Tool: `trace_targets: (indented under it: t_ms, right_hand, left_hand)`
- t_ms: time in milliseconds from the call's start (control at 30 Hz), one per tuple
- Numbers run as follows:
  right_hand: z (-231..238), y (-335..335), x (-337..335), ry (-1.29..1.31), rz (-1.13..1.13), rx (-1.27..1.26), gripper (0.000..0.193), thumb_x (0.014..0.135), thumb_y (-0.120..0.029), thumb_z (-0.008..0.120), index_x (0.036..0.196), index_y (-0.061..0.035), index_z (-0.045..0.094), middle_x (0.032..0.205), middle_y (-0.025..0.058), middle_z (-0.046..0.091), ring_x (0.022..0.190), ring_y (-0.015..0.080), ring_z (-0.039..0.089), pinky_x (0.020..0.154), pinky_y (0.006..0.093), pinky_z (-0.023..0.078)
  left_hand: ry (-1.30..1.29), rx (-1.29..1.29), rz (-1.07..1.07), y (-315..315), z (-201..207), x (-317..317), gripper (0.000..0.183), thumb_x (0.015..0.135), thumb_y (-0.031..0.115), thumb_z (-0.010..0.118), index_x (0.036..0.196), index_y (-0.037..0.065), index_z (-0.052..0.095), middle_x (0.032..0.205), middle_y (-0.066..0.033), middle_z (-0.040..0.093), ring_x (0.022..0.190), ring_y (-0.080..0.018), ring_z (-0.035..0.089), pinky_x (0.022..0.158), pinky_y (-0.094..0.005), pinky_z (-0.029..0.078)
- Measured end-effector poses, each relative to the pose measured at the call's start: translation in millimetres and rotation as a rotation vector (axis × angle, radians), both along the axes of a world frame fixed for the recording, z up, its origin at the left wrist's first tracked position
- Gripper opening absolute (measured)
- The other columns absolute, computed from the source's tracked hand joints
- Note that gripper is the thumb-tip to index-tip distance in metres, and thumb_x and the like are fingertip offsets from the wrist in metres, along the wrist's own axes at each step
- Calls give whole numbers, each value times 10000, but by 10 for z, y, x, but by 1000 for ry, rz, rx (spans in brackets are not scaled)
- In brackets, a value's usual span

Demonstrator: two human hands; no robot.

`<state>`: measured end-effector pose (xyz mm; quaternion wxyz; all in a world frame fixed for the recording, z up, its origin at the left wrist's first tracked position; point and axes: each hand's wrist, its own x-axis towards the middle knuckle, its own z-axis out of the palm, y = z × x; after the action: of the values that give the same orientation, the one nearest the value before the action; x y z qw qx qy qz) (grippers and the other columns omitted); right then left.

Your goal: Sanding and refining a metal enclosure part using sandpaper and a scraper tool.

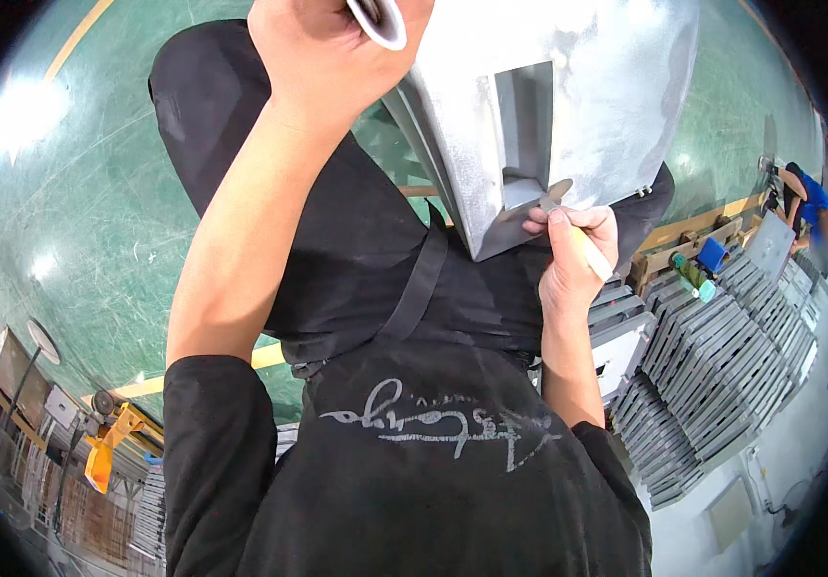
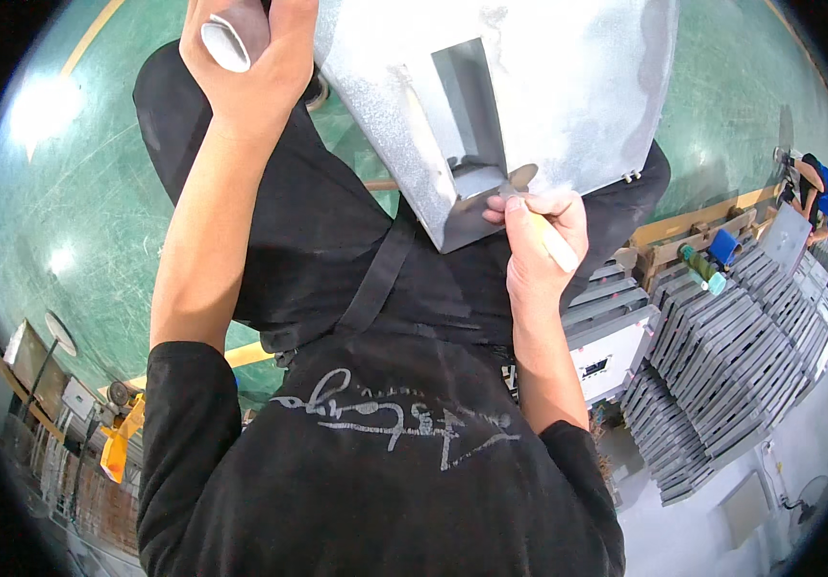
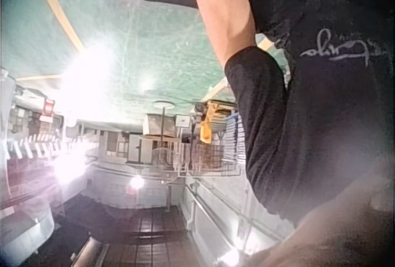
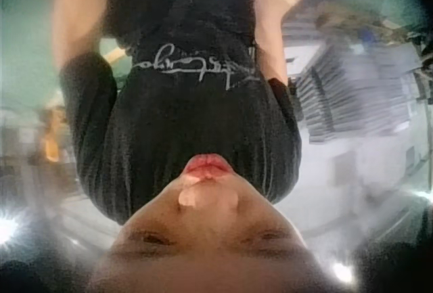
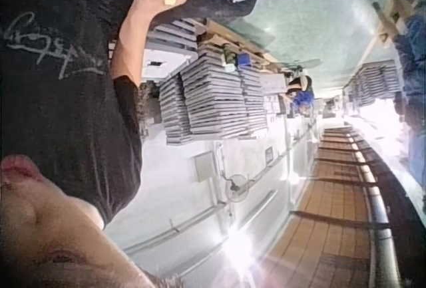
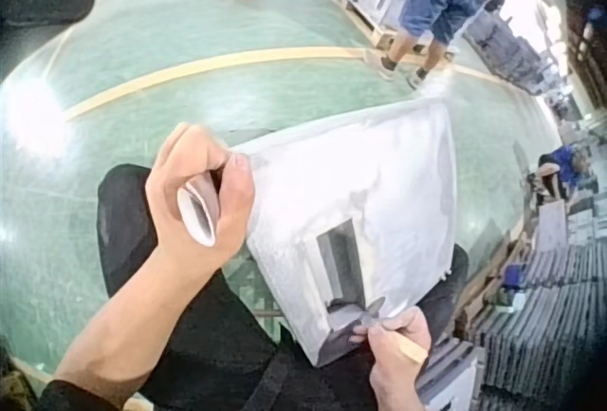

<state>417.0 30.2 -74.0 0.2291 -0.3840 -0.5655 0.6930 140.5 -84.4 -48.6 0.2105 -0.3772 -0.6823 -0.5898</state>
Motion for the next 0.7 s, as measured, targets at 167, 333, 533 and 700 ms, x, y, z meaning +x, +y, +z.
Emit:
trace_targets:
  t_ms: [167,333,533,700]
  right_hand:
    - [19,-74,-58,6,-31,24,144,918,55,635,909,-34,522,883,119,655,793,238,716,715,365,616]
    - [30,-23,-56,-24,-19,70,144,924,58,622,908,-38,516,879,115,649,801,233,714,725,374,619]
    - [43,-124,-100,-55,-27,89,156,926,51,625,881,-45,511,850,110,649,790,228,715,711,372,619]
    - [42,-187,-70,-55,-49,107,164,933,51,624,891,-48,500,859,121,656,792,224,717,714,378,620]
  left_hand:
    - [-384,842,-340,291,-201,58,189,880,-12,619,753,-10,479,698,-102,522,616,-159,495,580,-302,407]
    - [-298,464,-240,65,-112,38,201,893,-11,627,751,-13,484,716,-95,531,630,-131,486,584,-287,404]
    - [-119,122,-106,-8,-81,11,213,883,-26,627,739,-12,472,683,-71,473,603,-122,447,571,-273,390]
    - [-283,379,-224,51,-118,29,219,885,-30,621,732,-8,465,670,-67,454,592,-124,435,567,-272,390]
